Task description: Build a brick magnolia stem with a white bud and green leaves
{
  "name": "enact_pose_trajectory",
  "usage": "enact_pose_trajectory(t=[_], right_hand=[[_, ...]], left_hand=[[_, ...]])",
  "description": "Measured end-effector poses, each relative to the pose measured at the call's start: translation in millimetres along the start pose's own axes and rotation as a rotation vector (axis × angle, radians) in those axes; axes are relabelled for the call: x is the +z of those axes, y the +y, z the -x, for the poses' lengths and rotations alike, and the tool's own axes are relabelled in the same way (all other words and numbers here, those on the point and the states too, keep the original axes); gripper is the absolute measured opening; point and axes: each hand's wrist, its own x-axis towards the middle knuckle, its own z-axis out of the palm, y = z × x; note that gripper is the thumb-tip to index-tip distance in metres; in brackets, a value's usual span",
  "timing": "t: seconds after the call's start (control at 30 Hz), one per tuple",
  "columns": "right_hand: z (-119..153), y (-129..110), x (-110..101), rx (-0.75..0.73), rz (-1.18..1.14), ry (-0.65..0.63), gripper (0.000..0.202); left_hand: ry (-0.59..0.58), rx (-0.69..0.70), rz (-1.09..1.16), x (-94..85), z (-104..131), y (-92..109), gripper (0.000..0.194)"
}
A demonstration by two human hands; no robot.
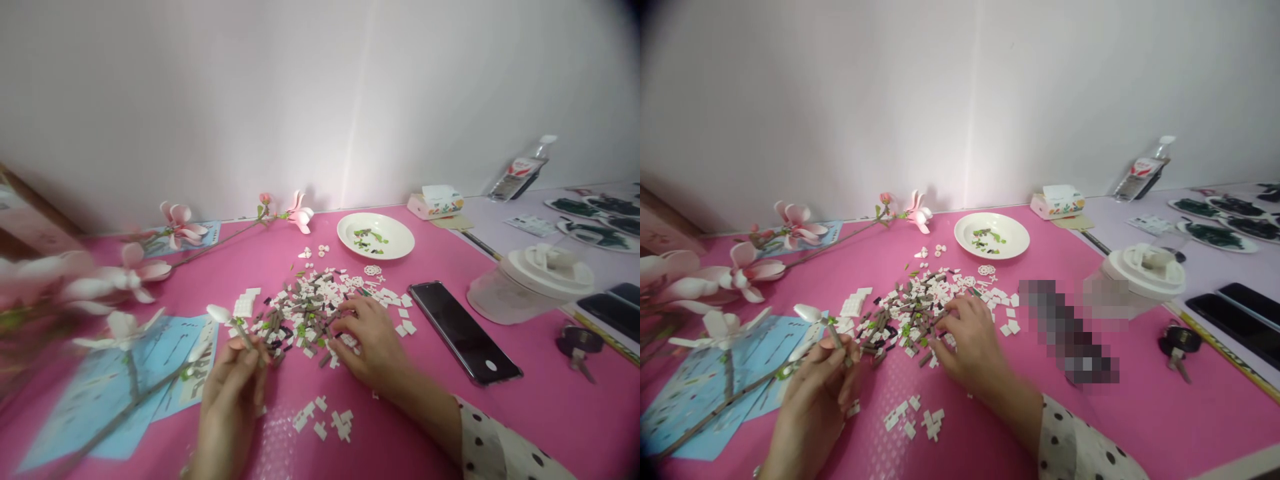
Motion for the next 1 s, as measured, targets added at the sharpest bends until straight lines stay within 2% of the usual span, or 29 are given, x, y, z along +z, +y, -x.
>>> enact_pose_trajectory(t=[0.1, 0.2, 0.3, 0.8, 1.0], right_hand=[[-1, 0, 5, -0.031, 0.093, -0.025, 0.011], [-1, 2, 6, -0.035, 0.110, -0.026, 0.004], [-2, 3, 5, -0.038, 0.092, -0.008, 0.007], [-2, -5, -1, -0.099, -0.078, 0.101, 0.011], [2, -15, -5, -0.045, -0.225, 0.071, 0.008]], left_hand=[[0.013, -0.011, -0.005, 0.2, 1, -1, 0.019], [-0.009, -0.027, -0.011, -1.1, 2, -3, 0.020], [-0.041, -0.019, -0.019, -2.0, 3, -4, 0.016], [-0.075, -0.085, -0.082, -6.6, 1, -6, 0.019], [-0.168, -0.048, -0.161, -6.7, 0, -9, 0.011]])
